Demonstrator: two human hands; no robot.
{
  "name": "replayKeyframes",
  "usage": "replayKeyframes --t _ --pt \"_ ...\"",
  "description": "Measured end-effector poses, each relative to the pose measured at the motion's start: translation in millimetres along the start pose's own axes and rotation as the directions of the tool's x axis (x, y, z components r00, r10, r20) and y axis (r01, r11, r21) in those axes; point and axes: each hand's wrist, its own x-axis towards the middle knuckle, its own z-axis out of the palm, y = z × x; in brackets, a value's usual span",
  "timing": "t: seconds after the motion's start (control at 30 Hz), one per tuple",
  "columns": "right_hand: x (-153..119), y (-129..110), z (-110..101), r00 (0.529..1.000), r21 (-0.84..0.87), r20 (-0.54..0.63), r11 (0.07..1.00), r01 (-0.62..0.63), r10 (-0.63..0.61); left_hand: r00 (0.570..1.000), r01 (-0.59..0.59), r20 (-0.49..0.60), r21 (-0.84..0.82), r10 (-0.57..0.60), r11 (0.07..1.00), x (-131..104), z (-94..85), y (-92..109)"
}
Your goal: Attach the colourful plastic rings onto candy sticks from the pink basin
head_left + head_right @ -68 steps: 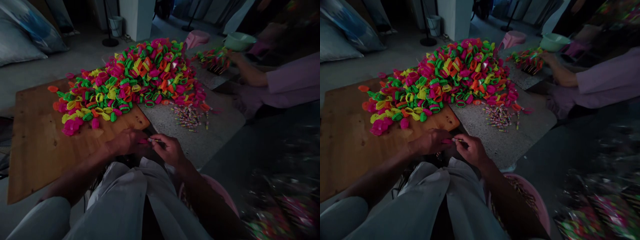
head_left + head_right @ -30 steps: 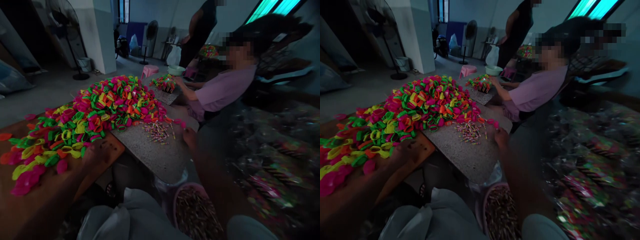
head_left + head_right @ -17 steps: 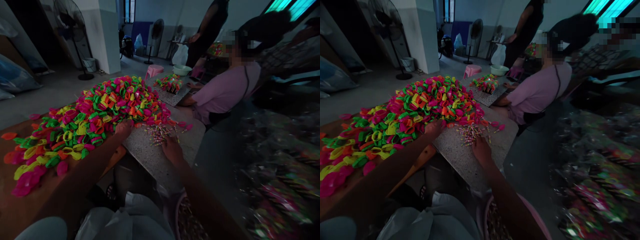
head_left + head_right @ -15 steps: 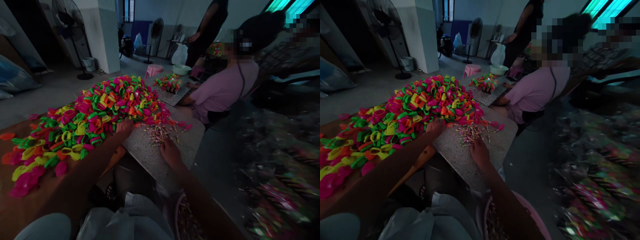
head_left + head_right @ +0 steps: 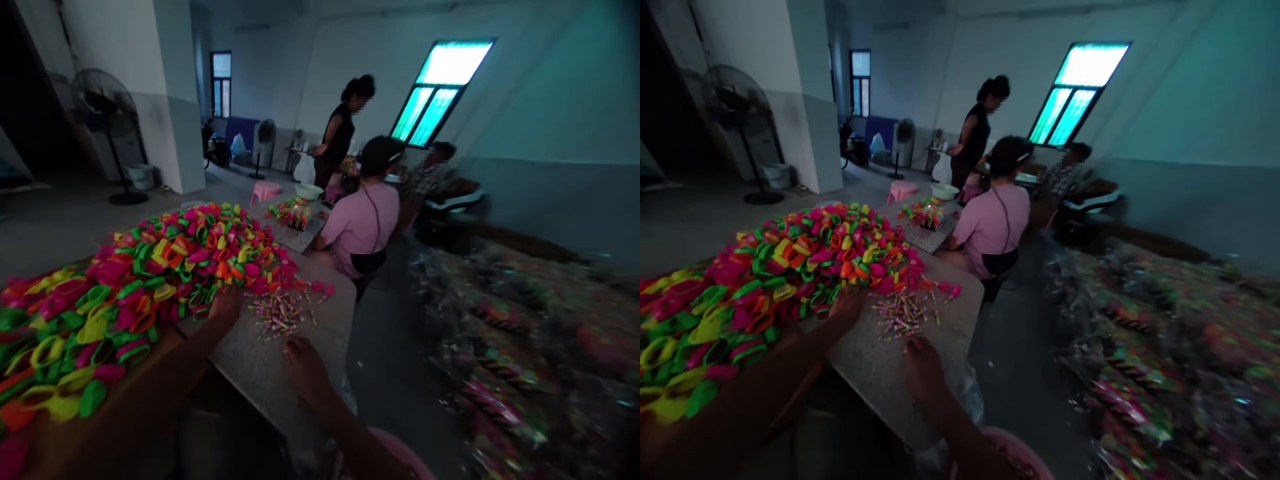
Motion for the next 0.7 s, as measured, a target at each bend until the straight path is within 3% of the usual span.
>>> replayKeyframes --t 0.13,0.23,0.3,0.37,0.43,0.53,0.7 --pt "4.3 -8.6 -13.0 0.994 0.068 0.051 0.992 -0.103 0.100 0.980 0.131 -0.093 -0.359 -0.175 0.924 -26.0 -4.2 -14.3" --pt "2.8 -26.9 -26.6 0.981 0.309 0.021 0.932 -0.191 0.194 0.946 0.230 -0.011 -0.685 -0.325 0.691 -67.1 -14.0 -17.8" --pt "2.0 -45.1 -33.5 0.971 0.567 -0.024 0.804 -0.182 0.237 0.927 0.239 0.144 -0.939 -0.348 0.247 -99.0 -23.0 -12.0" --pt "0.6 -68.7 -42.2 0.967 0.798 -0.036 0.590 -0.123 0.250 0.909 0.233 0.280 -0.956 -0.309 -0.178 -129.7 -34.3 -1.3" --pt "-1.1 -94.3 -53.6 0.973 0.919 -0.024 0.389 -0.068 0.228 0.898 0.252 0.358 -0.895 -0.256 -0.367 -155.7 -47.0 9.5" --pt "-2.4 -125.9 -70.5 0.982 0.959 -0.016 0.281 -0.039 0.191 0.904 0.273 0.384 -0.856 -0.187 -0.439 -181.9 -65.3 17.3" --pt "-4.2 -150.8 -85.8 0.973 0.986 -0.036 0.164 -0.002 0.229 0.917 0.296 0.380 -0.852 -0.121 -0.433 -198.7 -81.4 10.7"
